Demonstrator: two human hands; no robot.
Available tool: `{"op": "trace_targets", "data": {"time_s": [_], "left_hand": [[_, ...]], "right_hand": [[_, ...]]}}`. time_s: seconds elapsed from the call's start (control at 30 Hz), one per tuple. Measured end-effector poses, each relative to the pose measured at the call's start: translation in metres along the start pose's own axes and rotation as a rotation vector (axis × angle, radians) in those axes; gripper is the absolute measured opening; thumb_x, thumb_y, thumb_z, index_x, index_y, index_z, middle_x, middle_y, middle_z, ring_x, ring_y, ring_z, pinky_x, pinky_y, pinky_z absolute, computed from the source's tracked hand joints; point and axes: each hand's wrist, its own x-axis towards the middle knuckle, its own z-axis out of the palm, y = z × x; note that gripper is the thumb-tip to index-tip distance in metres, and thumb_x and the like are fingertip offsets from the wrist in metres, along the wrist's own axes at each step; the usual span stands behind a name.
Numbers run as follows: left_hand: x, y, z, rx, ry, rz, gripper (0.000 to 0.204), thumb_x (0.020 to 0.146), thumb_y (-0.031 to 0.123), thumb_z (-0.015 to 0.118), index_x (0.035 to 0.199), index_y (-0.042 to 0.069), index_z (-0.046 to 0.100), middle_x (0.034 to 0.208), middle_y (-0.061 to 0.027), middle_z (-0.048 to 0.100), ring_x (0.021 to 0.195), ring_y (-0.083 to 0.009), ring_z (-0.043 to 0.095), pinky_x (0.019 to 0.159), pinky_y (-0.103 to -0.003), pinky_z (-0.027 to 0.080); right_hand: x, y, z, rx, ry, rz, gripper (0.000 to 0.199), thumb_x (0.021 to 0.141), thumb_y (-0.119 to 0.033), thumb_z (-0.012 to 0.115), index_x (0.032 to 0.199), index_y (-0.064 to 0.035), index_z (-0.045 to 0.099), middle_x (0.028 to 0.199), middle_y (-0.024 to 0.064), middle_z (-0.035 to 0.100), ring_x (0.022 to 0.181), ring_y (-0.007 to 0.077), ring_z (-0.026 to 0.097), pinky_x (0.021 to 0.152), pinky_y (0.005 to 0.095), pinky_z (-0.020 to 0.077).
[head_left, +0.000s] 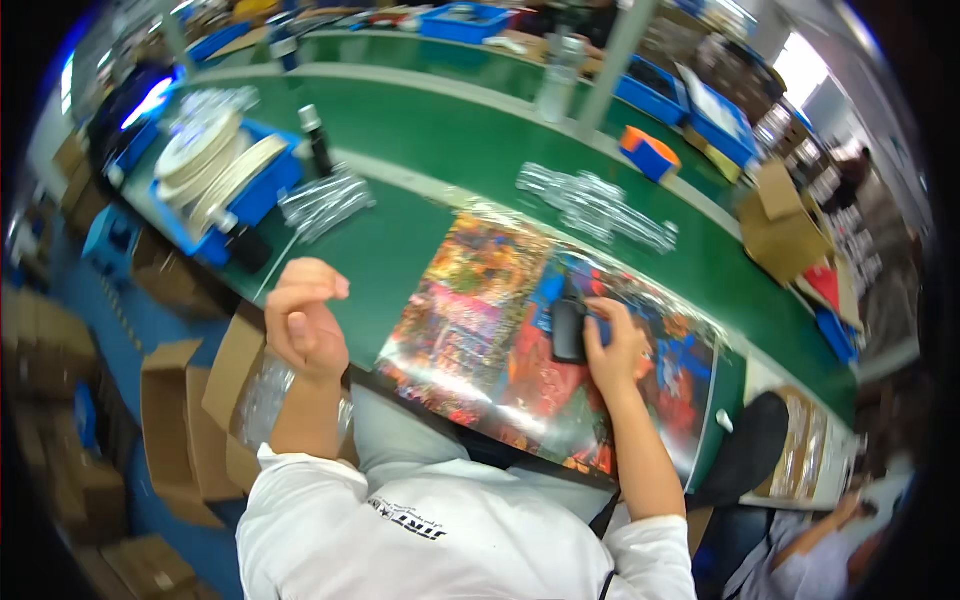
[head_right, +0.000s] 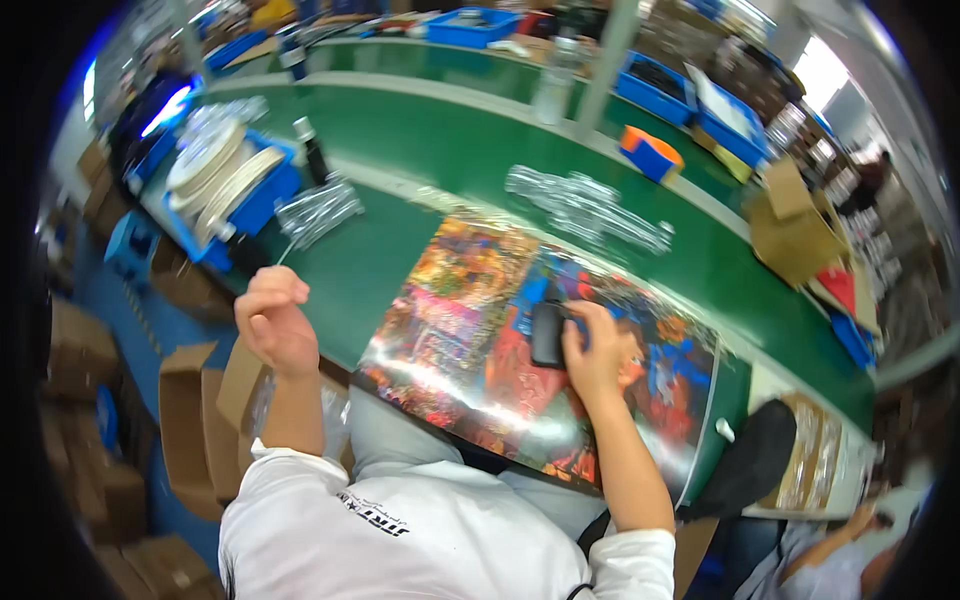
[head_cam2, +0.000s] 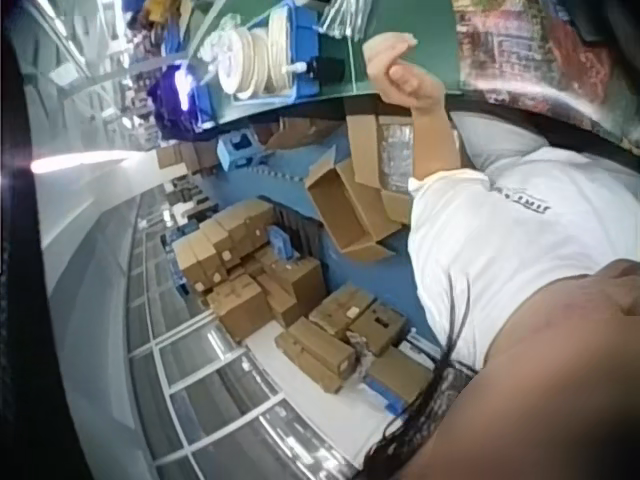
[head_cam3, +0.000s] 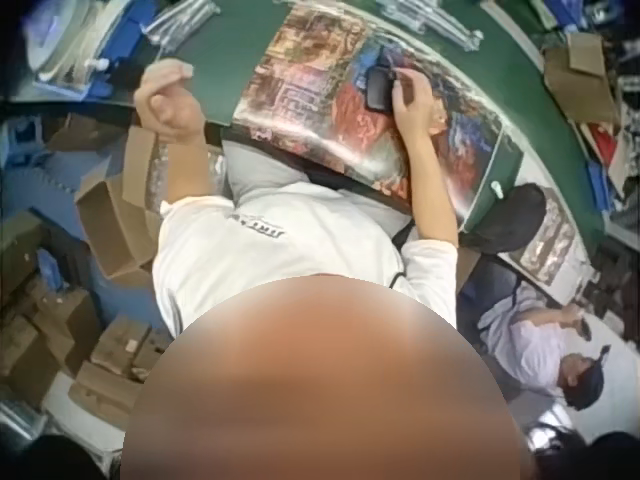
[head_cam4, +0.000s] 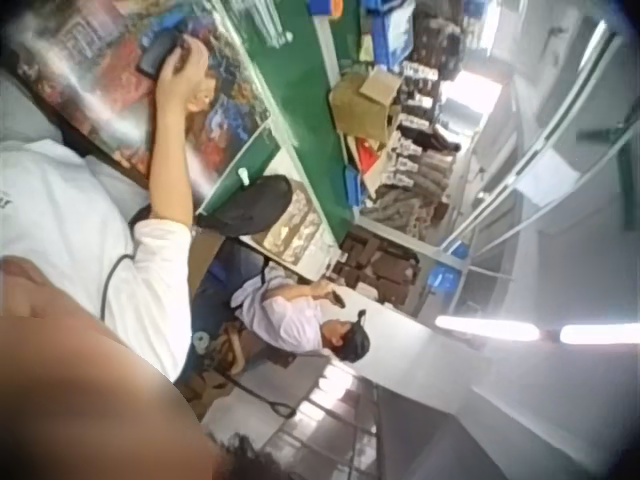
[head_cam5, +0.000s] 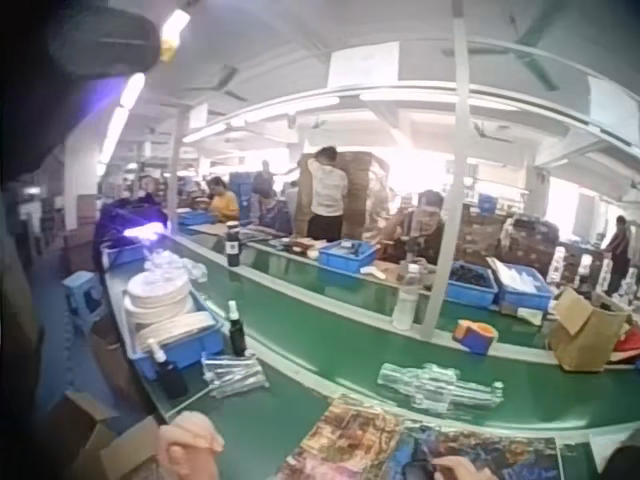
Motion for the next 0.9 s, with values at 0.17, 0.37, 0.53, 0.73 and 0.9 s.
{"op": "trace_targets", "data": {"time_s": [0.17, 0.37, 0.53, 0.73, 0.9], "left_hand": [[-0.1, -0.021, -0.152, 0.709, 0.321, -0.484, 0.032, 0.097, 0.023, 0.039, 0.076, 0.002, 0.052, 0.07, -0.0029, 0.05, 0.065, -0.012, 0.046, 0.061, -0.024, 0.039], [-0.34, -0.064, -0.354, 1.222, 0.544, -1.146, 0.027, 0.087, 0.029, 0.054, 0.088, 0.003, 0.055, 0.085, -0.0149, 0.063, 0.081, -0.0307, 0.06, 0.071, -0.039, 0.046], [-0.482, -0.043, -0.376, 1.293, 0.239, -1.87, 0.057, 0.073, 0.033, 0.067, 0.118, 0.002, 0.05, 0.11, -0.0247, 0.057, 0.109, -0.0387, 0.054, 0.093, -0.042, 0.042], [-0.472, -0.051, -0.298, 1.347, -0.079, -2.028, 0.062, 0.071, 0.03, 0.069, 0.122, 0.002, 0.048, 0.121, -0.0223, 0.053, 0.11, -0.0347, 0.053, 0.094, -0.042, 0.042], [-0.486, -0.069, -0.324, 1.435, -0.612, -1.663, 0.061, 0.07, 0.022, 0.071, 0.123, 0.002, 0.047, 0.119, -0.0206, 0.053, 0.113, -0.0352, 0.05, 0.095, -0.042, 0.041]], "right_hand": [[-0.006, 0.011, 0.004, 0.055, -0.012, 0.141, 0.02, 0.082, -0.003, 0.058, 0.101, -0.001, 0.059, 0.094, 0.0085, 0.061, 0.084, 0.0168, 0.059, 0.076, 0.027, 0.0462], [-0.012, 0.042, 0.004, 0.346, -0.051, 0.373, 0.025, 0.087, -0.003, 0.052, 0.112, -0.0029, 0.053, 0.099, 0.0044, 0.056, 0.079, 0.0123, 0.055, 0.069, 0.0224, 0.0447], [-0.012, 0.051, 0.017, 0.28, 0.013, 0.264, 0.027, 0.089, -0.001, 0.05, 0.115, -0.0035, 0.05, 0.103, 0.004, 0.054, 0.083, 0.0115, 0.052, 0.066, 0.0215, 0.0431], [-0.013, 0.047, 0.004, 0.149, 0.058, 0.321, 0.026, 0.089, -0.003, 0.05, 0.115, -0.0034, 0.05, 0.104, 0.005, 0.053, 0.086, 0.0111, 0.05, 0.068, 0.0218, 0.0416], [-0.01, 0.044, 0.003, 0.046, 0.046, 0.328, 0.026, 0.09, -0.006, 0.049, 0.116, -0.0034, 0.05, 0.104, 0.005, 0.053, 0.083, 0.0105, 0.049, 0.069, 0.0222, 0.0403]]}}
